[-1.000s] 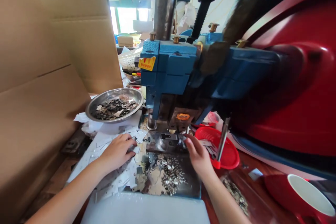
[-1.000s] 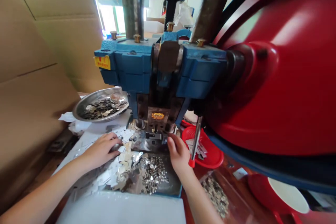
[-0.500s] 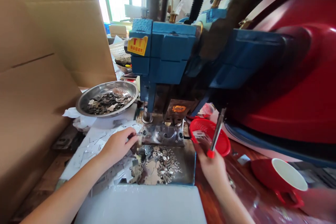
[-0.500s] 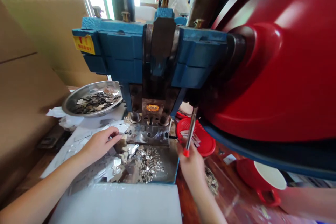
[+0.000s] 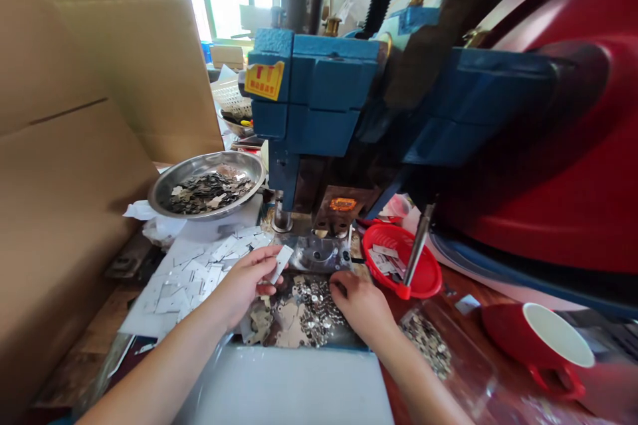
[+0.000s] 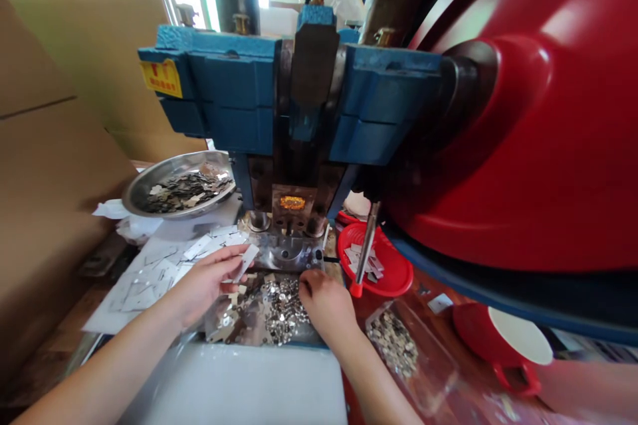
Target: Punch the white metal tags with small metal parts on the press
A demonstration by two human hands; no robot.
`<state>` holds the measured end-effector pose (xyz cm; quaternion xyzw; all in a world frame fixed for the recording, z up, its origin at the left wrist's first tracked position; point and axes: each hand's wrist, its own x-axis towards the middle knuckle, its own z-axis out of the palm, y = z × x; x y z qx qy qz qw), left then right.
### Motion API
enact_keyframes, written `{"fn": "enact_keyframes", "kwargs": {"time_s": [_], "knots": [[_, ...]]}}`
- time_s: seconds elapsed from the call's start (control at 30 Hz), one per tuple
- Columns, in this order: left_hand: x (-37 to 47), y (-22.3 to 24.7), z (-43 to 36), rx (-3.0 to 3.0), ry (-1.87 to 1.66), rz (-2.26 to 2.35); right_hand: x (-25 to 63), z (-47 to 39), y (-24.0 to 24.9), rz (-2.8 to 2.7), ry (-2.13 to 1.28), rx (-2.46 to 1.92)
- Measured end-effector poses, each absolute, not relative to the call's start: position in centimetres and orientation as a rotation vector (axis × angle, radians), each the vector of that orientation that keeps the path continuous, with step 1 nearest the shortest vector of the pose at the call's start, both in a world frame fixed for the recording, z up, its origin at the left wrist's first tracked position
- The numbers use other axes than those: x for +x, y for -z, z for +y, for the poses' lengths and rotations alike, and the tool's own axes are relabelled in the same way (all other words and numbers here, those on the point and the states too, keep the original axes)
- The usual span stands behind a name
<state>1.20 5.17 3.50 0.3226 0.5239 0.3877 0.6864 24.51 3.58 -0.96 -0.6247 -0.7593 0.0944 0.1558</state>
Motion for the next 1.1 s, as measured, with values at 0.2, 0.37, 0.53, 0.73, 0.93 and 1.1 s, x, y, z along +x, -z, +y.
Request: {"fn": "enact_keyframes", "kwargs": {"time_s": [0.2,0.37,0.53,0.73,0.93,1.1], "knots": [[1.4,-2.6,5.0,0.729,-0.932,1.139,24.6,3.7,-0.7,-1.966,-0.254,-1.662],[1.4,-2.5,5.1,0.811,-0.937,1.187,23.2,6.6,-2.5,-2.048,-0.018,-1.449],[2.0,-3.3,5.3,0.832,-0.959,1.254,22.6,8.1,-2.6,-2.261,0.251,-1.454],[2.5,-3.3,5.2,0.797,-0.904,1.177,23.6,7.1,-2.1,-2.106,0.017,-1.368],[3.4,-3.6,5.0,0.931,-0.873,1.052,22.4,5.4,-2.3,-1.695,-0.779,-1.414],[4.1,-3.8,4.8,0.887,-0.971,1.042,21.7,4.4,-2.3,-1.679,-0.834,-1.301]]}}
